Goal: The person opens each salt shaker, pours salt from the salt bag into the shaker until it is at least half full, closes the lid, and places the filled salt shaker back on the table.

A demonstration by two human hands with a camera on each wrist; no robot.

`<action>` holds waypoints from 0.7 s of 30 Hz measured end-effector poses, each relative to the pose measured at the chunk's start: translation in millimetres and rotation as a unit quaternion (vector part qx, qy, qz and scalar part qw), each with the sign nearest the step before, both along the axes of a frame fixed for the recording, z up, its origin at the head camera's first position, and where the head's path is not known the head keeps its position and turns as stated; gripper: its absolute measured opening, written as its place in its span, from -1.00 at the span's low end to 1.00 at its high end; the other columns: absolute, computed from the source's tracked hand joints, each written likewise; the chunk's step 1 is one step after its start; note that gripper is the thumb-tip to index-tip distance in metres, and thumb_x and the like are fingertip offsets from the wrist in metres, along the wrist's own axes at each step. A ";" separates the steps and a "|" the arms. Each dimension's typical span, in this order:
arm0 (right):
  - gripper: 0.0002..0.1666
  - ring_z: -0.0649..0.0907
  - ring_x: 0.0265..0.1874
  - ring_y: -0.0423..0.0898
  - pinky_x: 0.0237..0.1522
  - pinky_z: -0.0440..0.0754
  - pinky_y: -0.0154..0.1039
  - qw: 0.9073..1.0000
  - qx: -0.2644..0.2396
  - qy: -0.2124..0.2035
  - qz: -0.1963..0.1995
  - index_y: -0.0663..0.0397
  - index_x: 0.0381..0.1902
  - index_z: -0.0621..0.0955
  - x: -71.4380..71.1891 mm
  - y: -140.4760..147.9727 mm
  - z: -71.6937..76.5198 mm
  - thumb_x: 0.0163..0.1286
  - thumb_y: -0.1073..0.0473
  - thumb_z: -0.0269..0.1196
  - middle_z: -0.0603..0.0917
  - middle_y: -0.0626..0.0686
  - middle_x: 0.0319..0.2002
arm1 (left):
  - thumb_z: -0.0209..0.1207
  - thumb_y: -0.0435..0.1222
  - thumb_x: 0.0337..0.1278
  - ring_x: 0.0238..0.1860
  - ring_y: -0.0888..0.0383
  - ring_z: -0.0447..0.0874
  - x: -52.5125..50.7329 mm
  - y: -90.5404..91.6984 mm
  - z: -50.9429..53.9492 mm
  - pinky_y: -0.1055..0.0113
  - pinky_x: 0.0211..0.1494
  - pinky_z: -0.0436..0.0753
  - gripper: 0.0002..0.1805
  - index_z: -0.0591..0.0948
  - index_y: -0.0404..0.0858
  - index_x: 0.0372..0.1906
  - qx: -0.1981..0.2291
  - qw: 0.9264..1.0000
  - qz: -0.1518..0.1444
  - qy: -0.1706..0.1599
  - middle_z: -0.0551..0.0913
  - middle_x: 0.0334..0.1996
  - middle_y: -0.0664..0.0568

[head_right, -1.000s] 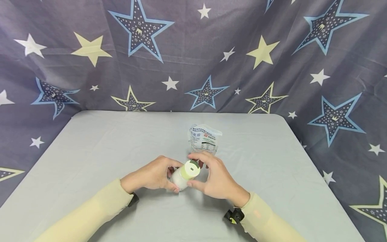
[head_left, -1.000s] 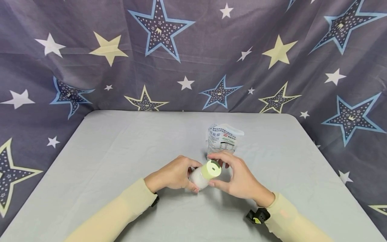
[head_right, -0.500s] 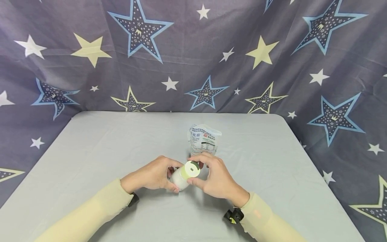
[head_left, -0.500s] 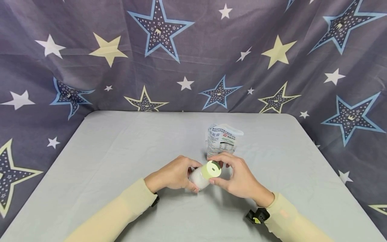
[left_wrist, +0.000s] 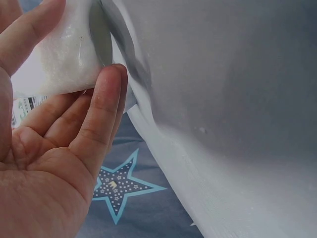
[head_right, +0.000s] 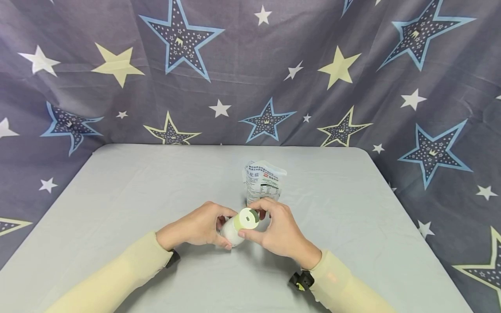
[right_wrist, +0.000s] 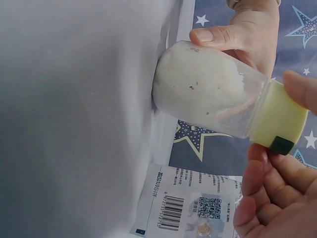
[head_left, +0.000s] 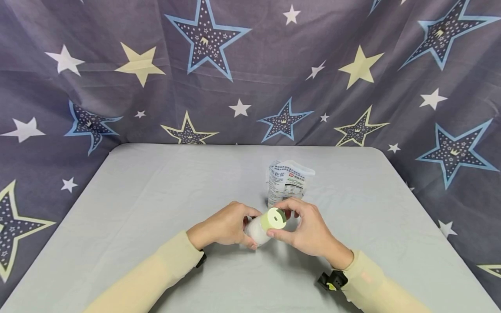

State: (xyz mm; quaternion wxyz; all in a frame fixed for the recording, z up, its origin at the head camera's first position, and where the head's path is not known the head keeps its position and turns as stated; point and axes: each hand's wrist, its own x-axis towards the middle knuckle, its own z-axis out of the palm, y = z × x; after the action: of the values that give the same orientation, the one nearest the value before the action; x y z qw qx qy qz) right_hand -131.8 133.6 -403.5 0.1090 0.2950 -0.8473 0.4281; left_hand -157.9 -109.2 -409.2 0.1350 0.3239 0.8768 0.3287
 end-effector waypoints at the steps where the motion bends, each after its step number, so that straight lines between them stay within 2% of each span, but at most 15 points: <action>1: -0.46 0.60 -0.33 -0.23 -0.30 0.56 -0.13 1.000 -0.001 0.003 -0.002 -0.13 -0.11 0.72 0.1 -0.3 -0.3 -0.09 0.07 0.70 0.71 -0.28 -0.22 | 0.70 -0.22 -0.34 -0.33 0.23 0.63 0.1 0.0 0.1 0.37 -0.26 0.61 -0.31 0.73 -0.13 0.10 0.000 1.000 0.000 -0.001 0.73 -0.22 0.22; 10: -0.53 0.57 -0.38 -0.17 -0.34 0.56 -0.16 0.999 -0.006 0.042 -0.009 -0.14 -0.25 0.65 0.6 -2.8 -4.1 -0.06 0.02 0.69 0.63 -0.24 -0.36 | 0.70 -0.22 -0.34 -0.32 0.22 0.63 0.2 0.1 0.6 0.37 -0.25 0.62 -0.30 0.72 -0.15 0.11 0.001 1.000 -0.001 -0.001 0.73 -0.20 0.19; 15: -0.51 0.56 -0.42 -0.11 -0.36 0.52 -0.15 0.998 0.008 0.060 -0.028 -0.17 -0.35 0.58 1.5 -4.1 -4.3 -0.07 -0.07 0.68 0.57 -0.25 -0.42 | 0.70 -0.21 -0.34 -0.32 0.23 0.63 -0.1 -0.1 0.4 0.38 -0.26 0.61 -0.29 0.72 -0.16 0.12 -0.001 1.000 -0.003 0.000 0.73 -0.20 0.20; 21: -0.47 0.54 -0.44 -0.17 -0.35 0.48 -0.24 0.996 0.030 0.066 -0.045 -0.20 -0.39 0.54 2.5 -4.8 -3.6 -0.10 -0.16 0.67 0.52 -0.27 -0.46 | 0.70 -0.22 -0.34 -0.32 0.23 0.63 0.0 0.0 0.9 0.37 -0.26 0.61 -0.29 0.72 -0.15 0.12 -0.002 1.000 0.000 -0.002 0.73 -0.22 0.20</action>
State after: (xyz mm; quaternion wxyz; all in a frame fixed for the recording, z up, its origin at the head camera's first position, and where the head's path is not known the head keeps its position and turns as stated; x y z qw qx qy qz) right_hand -129.4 128.8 -407.1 0.1754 0.2871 -0.8631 0.3767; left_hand -157.9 -109.1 -408.3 0.1379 0.3231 0.8770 0.3277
